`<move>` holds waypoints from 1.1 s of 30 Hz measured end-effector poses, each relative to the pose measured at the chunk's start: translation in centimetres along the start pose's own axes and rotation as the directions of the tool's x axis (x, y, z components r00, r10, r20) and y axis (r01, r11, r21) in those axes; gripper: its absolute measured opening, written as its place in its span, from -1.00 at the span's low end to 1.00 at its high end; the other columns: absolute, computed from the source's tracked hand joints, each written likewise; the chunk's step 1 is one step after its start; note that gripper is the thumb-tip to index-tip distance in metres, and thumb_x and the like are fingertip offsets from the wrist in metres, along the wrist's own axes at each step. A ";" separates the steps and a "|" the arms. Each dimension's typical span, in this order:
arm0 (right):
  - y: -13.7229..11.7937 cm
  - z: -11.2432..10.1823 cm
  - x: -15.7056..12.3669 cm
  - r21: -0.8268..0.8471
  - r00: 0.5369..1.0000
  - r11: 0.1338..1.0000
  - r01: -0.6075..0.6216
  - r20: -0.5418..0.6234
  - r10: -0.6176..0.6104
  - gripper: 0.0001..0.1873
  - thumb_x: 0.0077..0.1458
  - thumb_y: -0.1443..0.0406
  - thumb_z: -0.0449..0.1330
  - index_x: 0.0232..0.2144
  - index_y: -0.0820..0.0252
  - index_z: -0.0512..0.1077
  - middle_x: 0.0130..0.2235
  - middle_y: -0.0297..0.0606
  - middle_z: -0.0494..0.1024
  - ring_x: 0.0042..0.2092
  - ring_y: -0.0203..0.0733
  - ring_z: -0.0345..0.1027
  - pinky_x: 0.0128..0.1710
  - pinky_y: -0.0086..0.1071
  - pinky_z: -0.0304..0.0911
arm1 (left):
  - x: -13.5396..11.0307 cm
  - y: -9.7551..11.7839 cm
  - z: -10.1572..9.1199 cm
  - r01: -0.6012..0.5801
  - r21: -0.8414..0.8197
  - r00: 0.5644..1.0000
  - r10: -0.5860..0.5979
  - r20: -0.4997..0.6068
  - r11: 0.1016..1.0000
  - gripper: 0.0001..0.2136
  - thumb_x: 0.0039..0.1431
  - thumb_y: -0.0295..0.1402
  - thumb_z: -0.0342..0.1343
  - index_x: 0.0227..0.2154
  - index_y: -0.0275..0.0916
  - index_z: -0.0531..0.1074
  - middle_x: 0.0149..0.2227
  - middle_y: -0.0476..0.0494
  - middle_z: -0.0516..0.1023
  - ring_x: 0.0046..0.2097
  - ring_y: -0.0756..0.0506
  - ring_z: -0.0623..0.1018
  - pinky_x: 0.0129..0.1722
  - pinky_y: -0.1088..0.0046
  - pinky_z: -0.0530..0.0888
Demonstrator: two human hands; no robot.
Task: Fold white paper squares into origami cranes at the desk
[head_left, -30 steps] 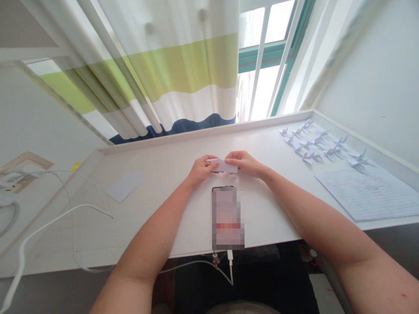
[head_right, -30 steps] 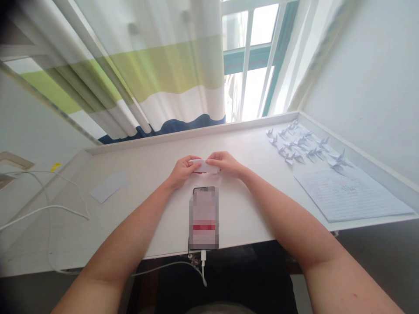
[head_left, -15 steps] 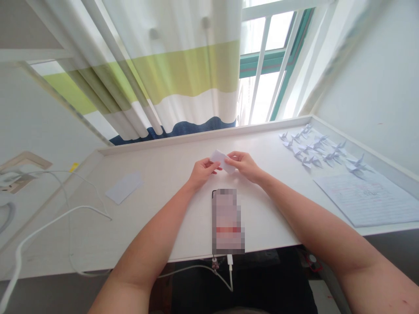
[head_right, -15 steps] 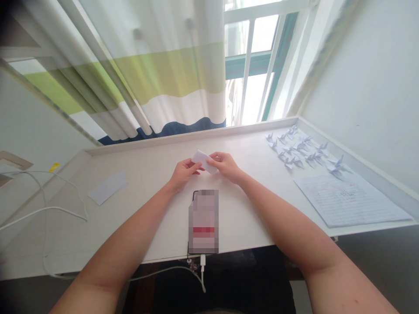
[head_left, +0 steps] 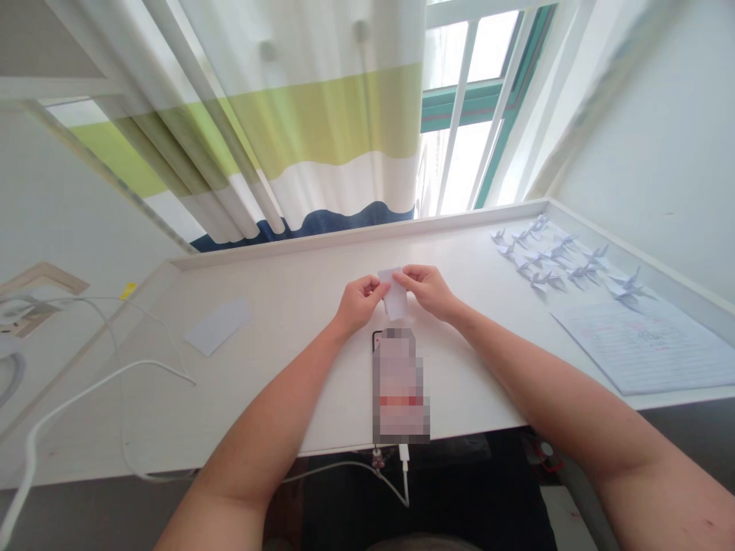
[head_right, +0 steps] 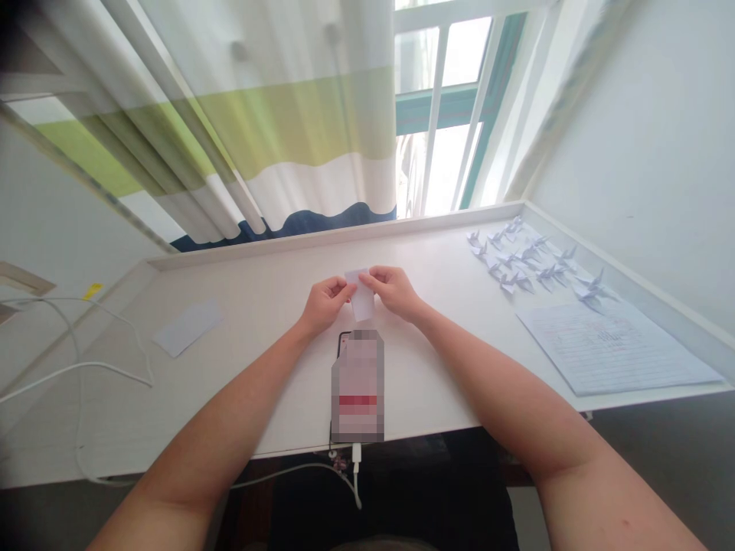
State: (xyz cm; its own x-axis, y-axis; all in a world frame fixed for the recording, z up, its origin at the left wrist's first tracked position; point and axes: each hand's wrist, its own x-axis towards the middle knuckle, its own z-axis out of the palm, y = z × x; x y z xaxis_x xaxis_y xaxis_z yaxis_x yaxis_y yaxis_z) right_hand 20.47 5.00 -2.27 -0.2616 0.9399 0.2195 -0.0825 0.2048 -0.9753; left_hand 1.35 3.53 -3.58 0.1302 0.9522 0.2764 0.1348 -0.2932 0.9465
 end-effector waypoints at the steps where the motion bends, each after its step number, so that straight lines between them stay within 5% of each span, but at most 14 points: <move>1: -0.1 0.1 0.0 0.009 1.000 1.000 -0.003 -0.007 0.003 -0.37 -0.02 -0.26 0.45 -0.48 0.19 0.52 -0.44 -0.31 0.53 -0.36 -0.24 0.36 -0.30 -0.33 0.32 | 0.0 0.0 0.0 0.002 -0.003 1.000 -0.002 -0.007 1.000 -0.58 0.17 0.05 0.37 -0.46 -0.22 0.49 -0.48 -0.02 0.50 -0.43 -0.01 0.43 -0.37 0.41 0.39; 13: -0.2 0.9 -0.3 -0.013 0.995 1.000 0.020 -0.102 -0.021 -0.38 -0.02 -0.28 0.43 -0.46 0.16 0.60 -0.42 -0.25 0.60 -0.36 -0.17 0.41 -0.35 -0.30 0.33 | -0.7 1.0 0.7 0.045 -0.071 0.999 -0.043 0.019 0.997 -0.57 0.19 0.09 0.34 -0.41 -0.21 0.48 -0.48 -0.03 0.54 -0.42 -0.03 0.51 -0.37 0.42 0.50; 24: -0.4 0.8 -0.1 -0.093 0.980 0.992 0.086 -0.173 -0.101 -0.38 0.16 -0.25 0.30 -0.58 0.12 0.46 -0.53 -0.33 0.41 -0.41 -0.21 0.27 -0.37 -0.30 0.28 | -1.1 1.1 1.0 0.056 -0.047 0.998 -0.054 0.037 0.997 -0.59 0.22 0.02 0.35 -0.48 -0.19 0.44 -0.53 -0.03 0.53 -0.47 -0.04 0.50 -0.40 0.39 0.48; 33: -0.2 0.8 -0.2 -0.172 0.993 0.982 0.082 -0.065 -0.095 -0.27 0.10 -0.40 0.22 -0.54 0.12 0.42 -0.51 -0.30 0.44 -0.42 -0.21 0.29 -0.42 -0.32 0.29 | -0.9 0.9 0.7 0.033 -0.037 0.999 -0.033 -0.010 0.999 -0.56 0.22 0.07 0.34 -0.49 -0.19 0.42 -0.55 -0.01 0.50 -0.49 -0.02 0.46 -0.43 0.41 0.45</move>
State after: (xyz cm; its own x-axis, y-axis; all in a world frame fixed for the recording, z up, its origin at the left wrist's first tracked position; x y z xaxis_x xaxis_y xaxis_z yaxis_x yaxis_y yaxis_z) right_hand 19.79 4.58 -2.07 -0.1892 0.9321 0.3089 0.0633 0.3255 -0.9434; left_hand 2.02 2.38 -3.11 0.1163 0.9621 0.2465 0.1024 -0.2585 0.9606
